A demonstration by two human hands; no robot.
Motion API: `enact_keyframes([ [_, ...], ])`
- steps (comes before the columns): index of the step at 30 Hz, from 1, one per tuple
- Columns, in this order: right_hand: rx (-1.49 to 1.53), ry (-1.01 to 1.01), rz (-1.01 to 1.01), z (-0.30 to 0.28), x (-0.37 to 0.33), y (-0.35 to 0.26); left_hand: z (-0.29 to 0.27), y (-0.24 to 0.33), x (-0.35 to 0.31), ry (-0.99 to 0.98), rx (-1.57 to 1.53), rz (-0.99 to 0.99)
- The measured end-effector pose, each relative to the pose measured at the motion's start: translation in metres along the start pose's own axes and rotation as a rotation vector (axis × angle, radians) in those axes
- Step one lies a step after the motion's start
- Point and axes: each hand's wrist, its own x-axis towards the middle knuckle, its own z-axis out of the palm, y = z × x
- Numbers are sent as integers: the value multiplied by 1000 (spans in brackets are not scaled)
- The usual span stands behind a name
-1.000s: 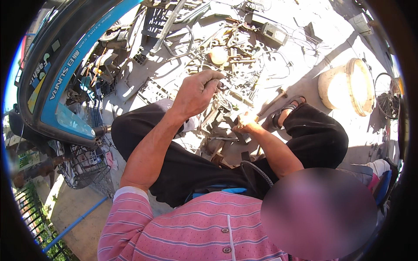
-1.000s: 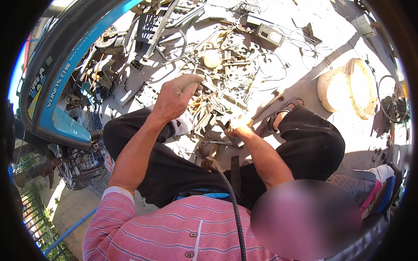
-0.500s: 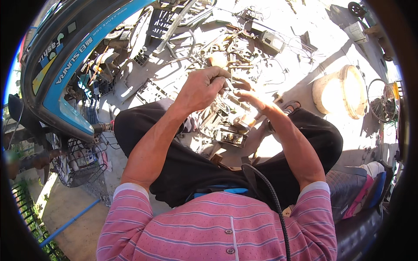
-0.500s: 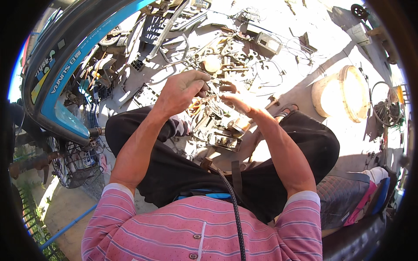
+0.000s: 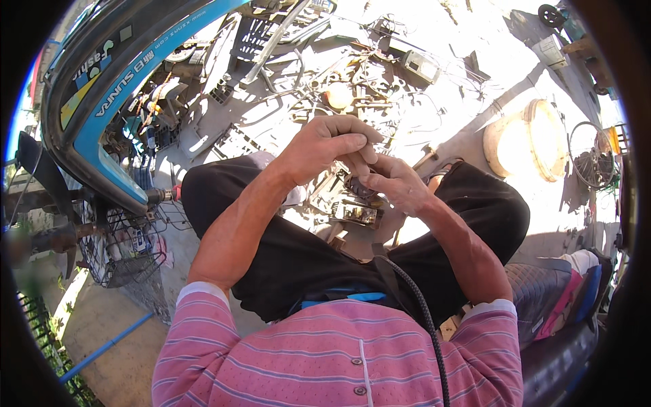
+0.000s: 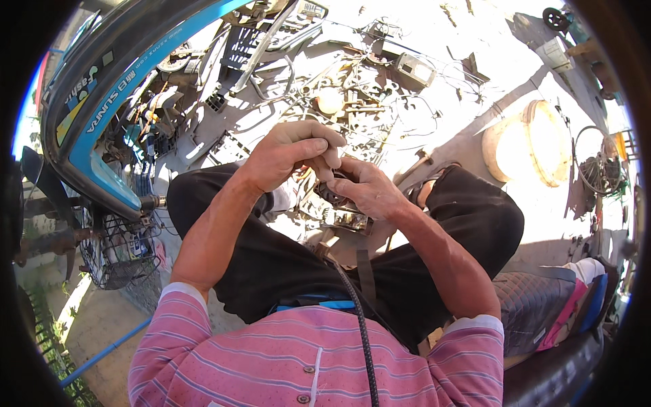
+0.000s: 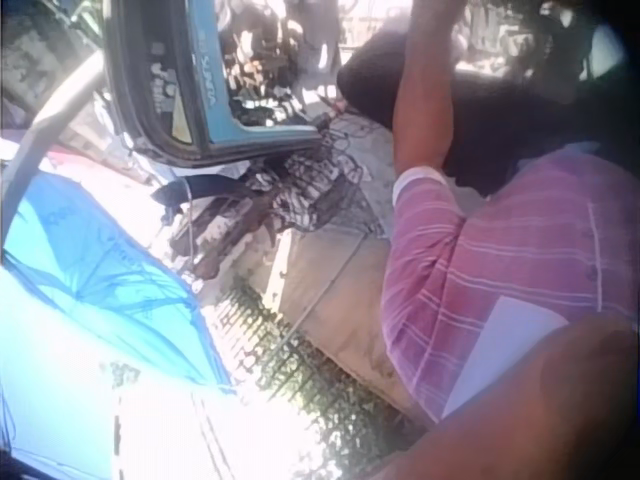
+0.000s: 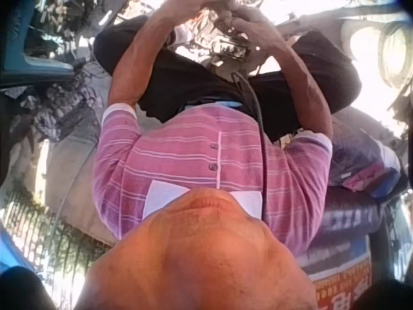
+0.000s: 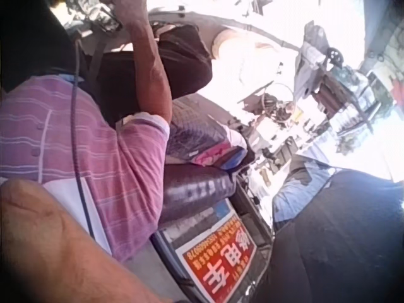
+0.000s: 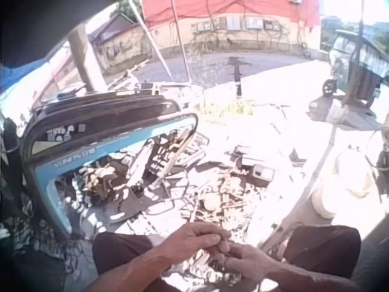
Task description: The person disassembles a black electronic device, removing the casing to reveal internal components. They handle a green circuit board, a small fan, and a metal casing, inspecting each part before placing them aside.
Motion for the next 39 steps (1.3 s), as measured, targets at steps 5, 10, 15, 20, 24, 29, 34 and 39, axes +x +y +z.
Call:
enact_keyframes([
  [5, 18, 32, 116, -1, 4, -12, -29, 1, 14, 309, -63, 45],
  [10, 361, 27, 187, -6, 0, -24, -35, -2, 25, 412, -43, 50],
  [15, 469, -18, 110, -7, -2, -24, -46, -11, 33, 512, -69, 96],
  [20, 502, -32, 85, -10, -3, -30, -36, -14, 35, 489, 64, 40],
  [24, 541, -5, 80, -12, -1, -32, -19, -12, 27, 268, 105, -33],
  [29, 467, 86, 101, -11, 1, -29, -8, -9, 20, 146, 258, -49],
  [34, 544, 45, 87, -10, -1, -28, -12, -9, 18, 174, 239, -22],
  [39, 555, 58, 89, -11, 0, -27, -19, -14, 18, 235, 233, 58],
])
